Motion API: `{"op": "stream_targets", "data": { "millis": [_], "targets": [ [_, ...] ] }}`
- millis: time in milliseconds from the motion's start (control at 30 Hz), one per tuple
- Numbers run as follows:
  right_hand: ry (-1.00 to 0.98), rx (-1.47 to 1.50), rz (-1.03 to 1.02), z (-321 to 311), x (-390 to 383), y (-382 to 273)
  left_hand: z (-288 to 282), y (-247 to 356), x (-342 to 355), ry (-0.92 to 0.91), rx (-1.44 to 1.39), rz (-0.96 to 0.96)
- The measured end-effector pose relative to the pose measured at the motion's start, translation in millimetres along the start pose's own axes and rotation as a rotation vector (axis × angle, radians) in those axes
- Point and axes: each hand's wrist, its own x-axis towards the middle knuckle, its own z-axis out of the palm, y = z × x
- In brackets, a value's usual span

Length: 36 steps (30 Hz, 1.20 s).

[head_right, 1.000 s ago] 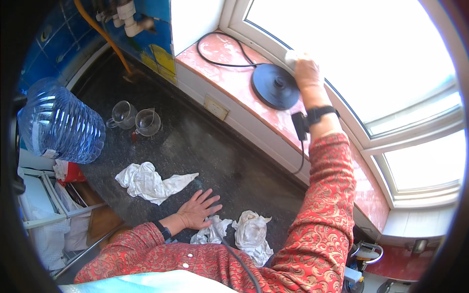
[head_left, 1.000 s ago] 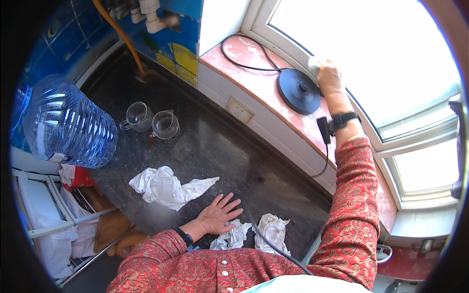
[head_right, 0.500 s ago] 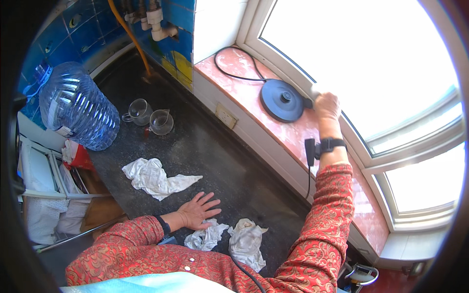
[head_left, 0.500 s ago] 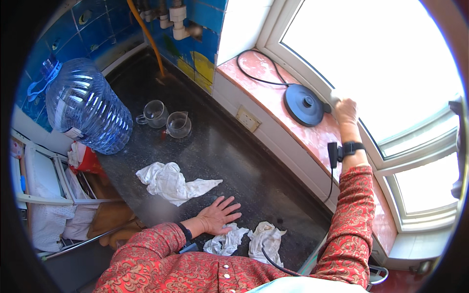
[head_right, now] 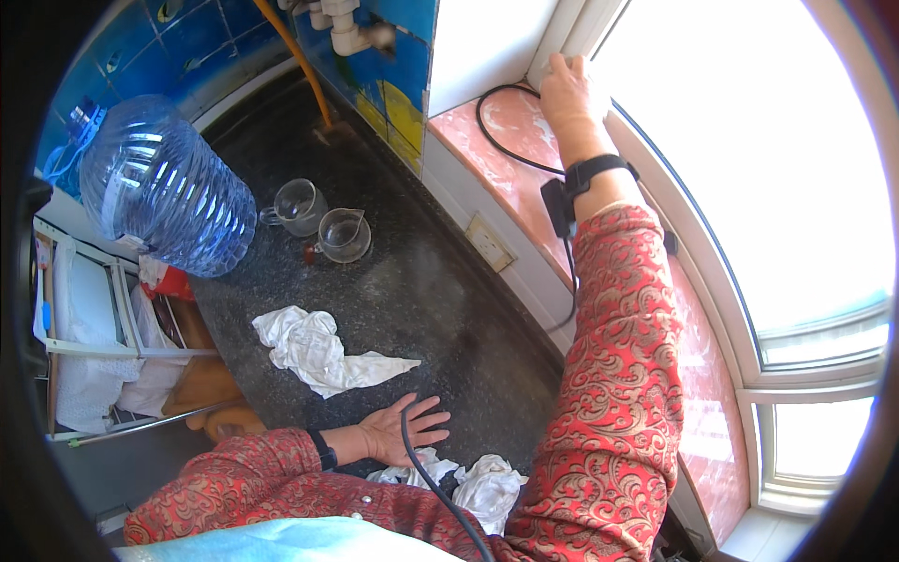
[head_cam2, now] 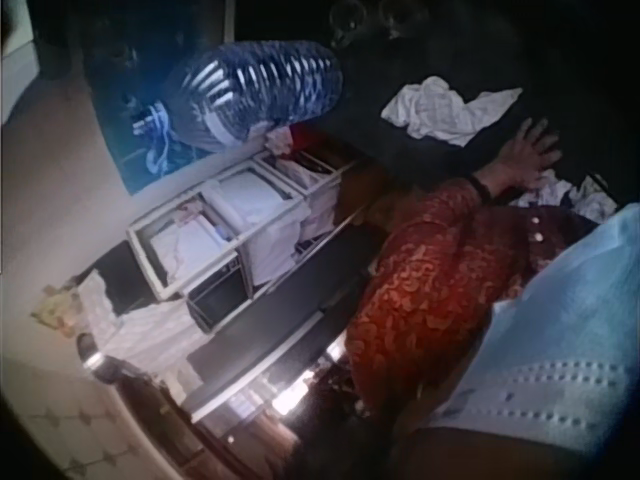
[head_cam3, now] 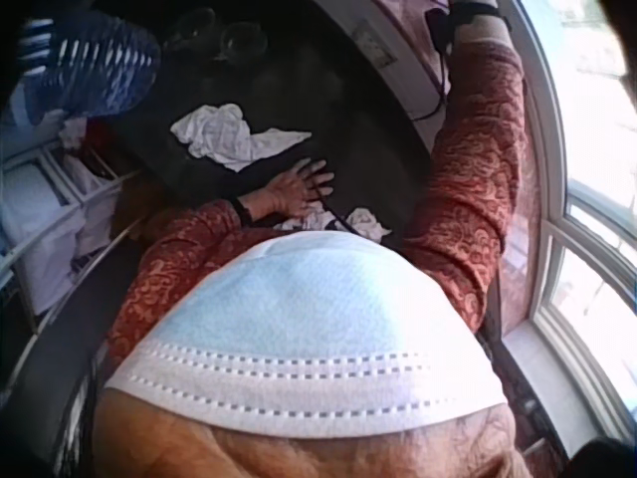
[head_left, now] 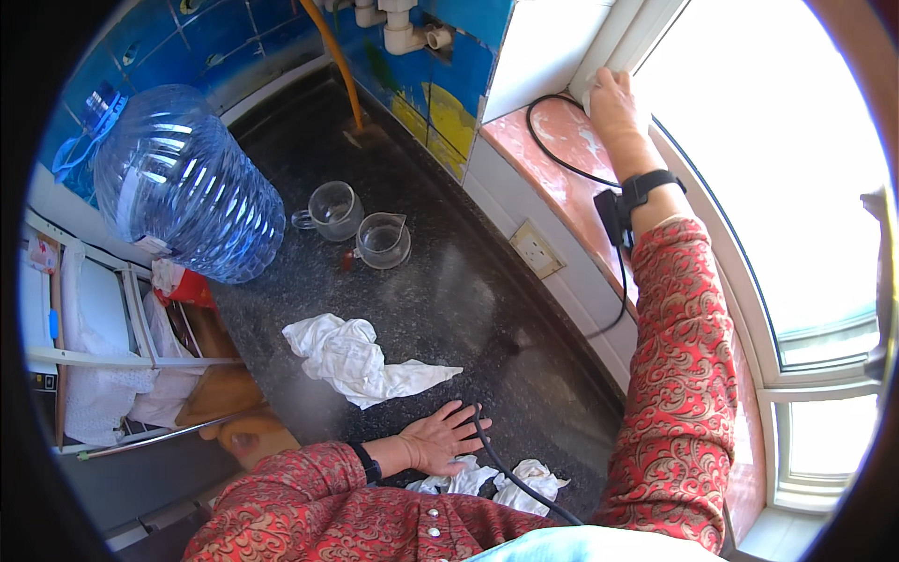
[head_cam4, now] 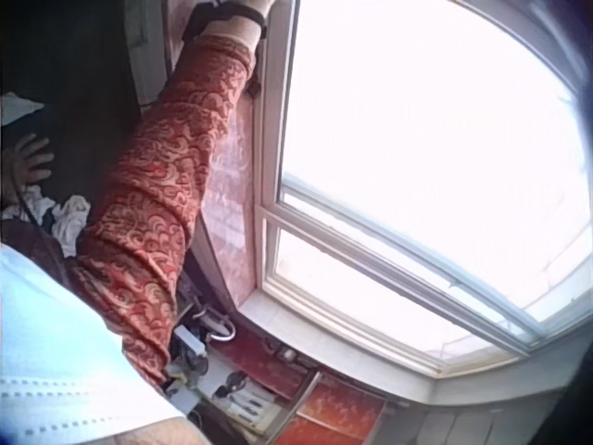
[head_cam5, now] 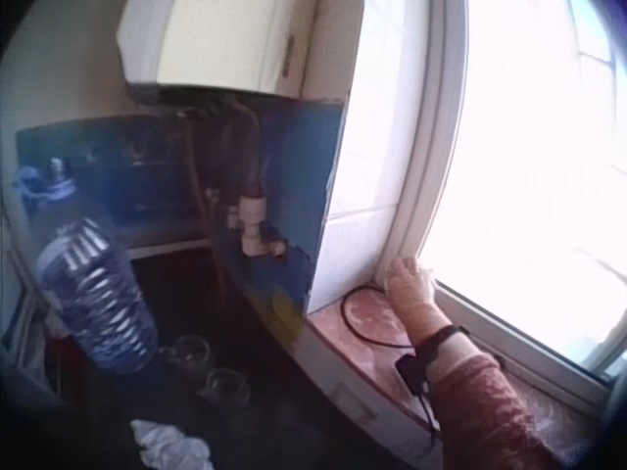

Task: The person wipes the kitchen countertop and window sill with a cloth, then moves two glass mugs to the window sill. The person also wipes a small black circular object and places it on the sill.

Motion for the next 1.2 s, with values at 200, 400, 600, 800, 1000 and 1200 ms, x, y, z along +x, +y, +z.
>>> {"op": "stream_targets", "data": {
  "millis": [200, 400, 600, 800, 1000, 1200],
  "targets": [
    [-0.321, 0.31, 0.202, -9, -4, 15, -3, -1, -1, -0.007, -0.015, 0.01],
    [-0.207, 0.066, -0.119, -44, 9, 41, -3, -1, 0, -0.028, 0.027, 0.013],
    [-0.268, -0.06, -0.138, -23, -7, 20, -2, -1, 0, 0.012, 0.011, 0.028],
    [-0.303, -0.023, -0.232, -31, -6, 26, -6, -3, -1, -0.023, 0.027, 0.031],
    [-0.329, -0.082, -0.157, -57, -14, 35, -7, -2, -1, -0.04, -0.001, 0.018],
    [-0.189, -0.17, -0.138, -43, -18, 21, -5, -1, -1, -0.014, 0.015, 0.01]
  ]
}}
